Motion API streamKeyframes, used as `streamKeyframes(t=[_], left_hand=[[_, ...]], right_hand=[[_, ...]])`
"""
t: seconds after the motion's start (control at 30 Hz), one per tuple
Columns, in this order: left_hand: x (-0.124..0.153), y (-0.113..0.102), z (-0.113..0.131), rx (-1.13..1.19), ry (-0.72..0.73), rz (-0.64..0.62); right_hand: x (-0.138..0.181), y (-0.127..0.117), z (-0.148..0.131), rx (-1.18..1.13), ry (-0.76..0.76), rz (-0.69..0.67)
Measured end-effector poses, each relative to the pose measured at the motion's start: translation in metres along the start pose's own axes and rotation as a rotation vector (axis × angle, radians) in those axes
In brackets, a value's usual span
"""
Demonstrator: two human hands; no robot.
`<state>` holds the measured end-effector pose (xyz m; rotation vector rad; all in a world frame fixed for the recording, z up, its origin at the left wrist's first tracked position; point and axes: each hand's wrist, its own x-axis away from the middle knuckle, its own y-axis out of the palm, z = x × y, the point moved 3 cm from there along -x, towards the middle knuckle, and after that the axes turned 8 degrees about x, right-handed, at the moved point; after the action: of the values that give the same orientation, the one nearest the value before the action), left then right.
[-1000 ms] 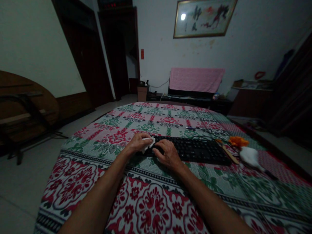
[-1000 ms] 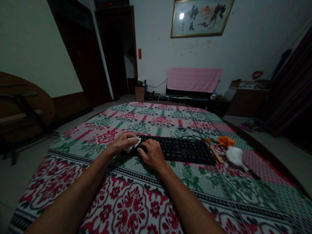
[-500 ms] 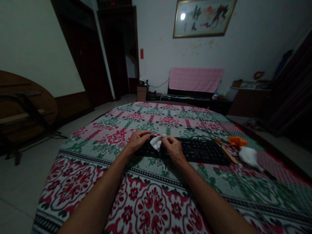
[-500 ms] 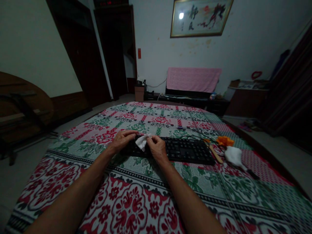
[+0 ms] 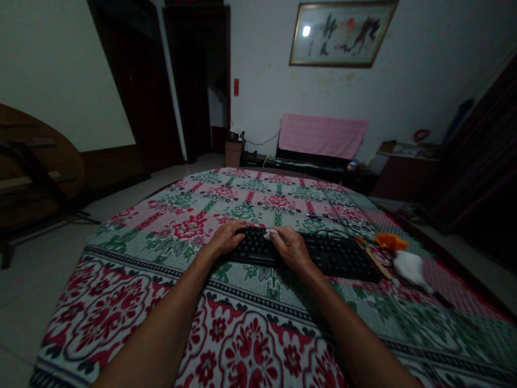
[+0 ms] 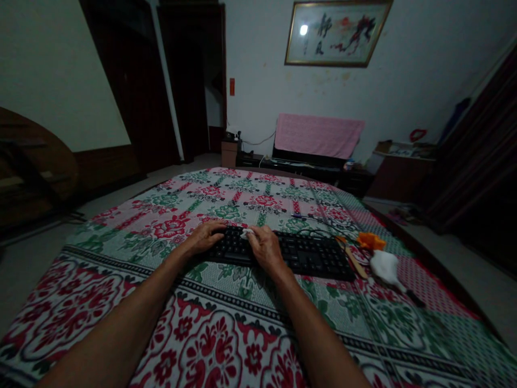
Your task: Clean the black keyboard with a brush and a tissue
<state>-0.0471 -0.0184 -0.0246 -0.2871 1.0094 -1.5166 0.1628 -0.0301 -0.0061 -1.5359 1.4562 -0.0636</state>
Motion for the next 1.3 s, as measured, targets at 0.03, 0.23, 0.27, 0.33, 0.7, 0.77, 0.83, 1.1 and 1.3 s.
streamKeyframes(t=[0.03,0.23,0.27,0.33,0.7,0.77,0.83,1.1,1.3], left_hand=[[0.001,0.0,-0.002,0.017,0.004,0.003],[0.003,0.004,-0.012,0.098,0.039,0.074],[0.003,0.005,-0.012,0.107,0.05,0.082],[0.004,0.006,-0.013,0.125,0.059,0.084],[0.003,0.008,-0.013,0.03,0.075,0.105],[0.003,0.01,-0.011,-0.055,0.095,0.1],[0.002,0.011,-0.008,-0.099,0.127,0.083],[0.003,0.012,-0.01,-0.138,0.141,0.056],[0.003,0.012,-0.009,-0.137,0.147,0.05]], right_hand=[[-0.002,0.002,-0.001,0.101,-0.056,-0.015],[-0.021,0.028,-0.009,0.325,-0.164,-0.054],[-0.023,0.032,-0.01,0.327,-0.163,-0.049],[-0.025,0.039,-0.012,0.347,-0.168,-0.073],[-0.024,0.045,-0.015,0.416,-0.201,-0.194],[-0.027,0.05,-0.015,0.414,-0.187,-0.185],[-0.029,0.052,-0.016,0.408,-0.192,-0.195],[-0.027,0.046,-0.023,0.513,-0.136,-0.285],[-0.027,0.037,-0.019,0.546,-0.062,-0.312]])
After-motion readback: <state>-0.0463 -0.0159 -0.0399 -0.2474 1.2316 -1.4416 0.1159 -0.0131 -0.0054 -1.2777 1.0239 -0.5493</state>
